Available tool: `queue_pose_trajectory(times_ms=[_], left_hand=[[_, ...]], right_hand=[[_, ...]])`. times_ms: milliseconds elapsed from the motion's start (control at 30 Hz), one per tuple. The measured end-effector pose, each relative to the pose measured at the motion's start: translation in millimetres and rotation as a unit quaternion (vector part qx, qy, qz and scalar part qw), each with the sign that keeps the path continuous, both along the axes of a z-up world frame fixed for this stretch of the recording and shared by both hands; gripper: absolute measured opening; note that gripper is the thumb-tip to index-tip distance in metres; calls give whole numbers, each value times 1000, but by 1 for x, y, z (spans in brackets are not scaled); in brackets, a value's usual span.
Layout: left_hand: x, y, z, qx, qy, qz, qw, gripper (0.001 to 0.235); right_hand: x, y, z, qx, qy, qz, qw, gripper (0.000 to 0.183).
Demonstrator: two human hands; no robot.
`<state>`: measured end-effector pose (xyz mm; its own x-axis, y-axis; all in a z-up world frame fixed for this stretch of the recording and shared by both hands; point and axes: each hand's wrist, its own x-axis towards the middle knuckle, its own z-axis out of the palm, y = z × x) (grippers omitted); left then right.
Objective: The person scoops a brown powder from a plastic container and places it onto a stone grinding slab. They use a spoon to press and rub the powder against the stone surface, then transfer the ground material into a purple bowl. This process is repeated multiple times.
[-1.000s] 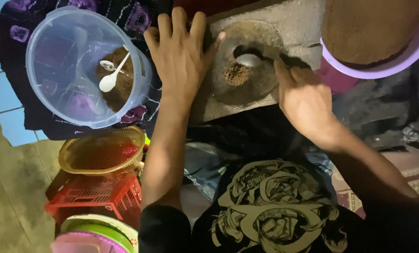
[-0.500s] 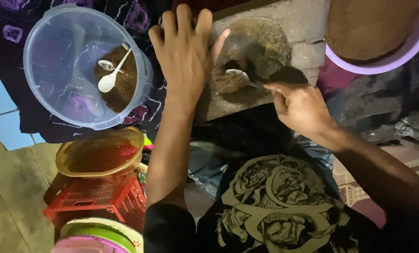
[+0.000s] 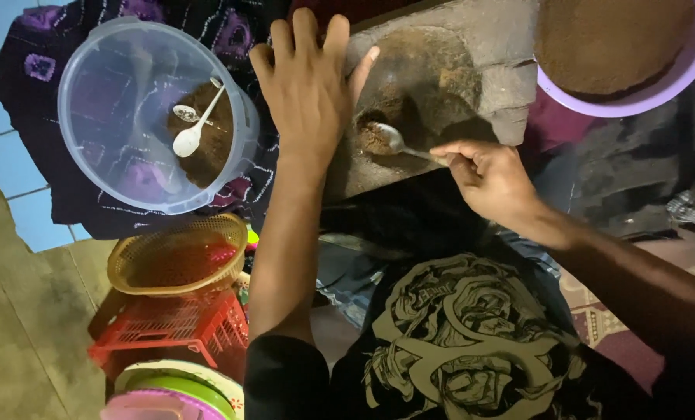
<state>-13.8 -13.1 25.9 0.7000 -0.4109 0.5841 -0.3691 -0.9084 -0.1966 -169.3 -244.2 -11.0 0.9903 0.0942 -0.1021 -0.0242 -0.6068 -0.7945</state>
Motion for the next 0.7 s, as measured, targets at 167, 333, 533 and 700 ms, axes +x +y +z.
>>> queue_pose_trajectory(times_ms=[167, 333, 533, 700], left_hand=[[0, 0, 6, -5, -1, 0, 1000, 49], [3, 0, 3, 3, -6, 3, 1000, 51], [11, 2, 0, -12, 14, -12, 1000, 52], [34, 6, -6, -34, 26, -58, 997, 52]], right_hand=[[-3, 5, 5, 65, 1, -11, 998, 27], [-2, 10, 15, 99, 53, -44, 993, 25], [6, 12, 27, 141, 155, -96, 973, 27], [27, 9, 63, 113, 253, -147, 950, 27]])
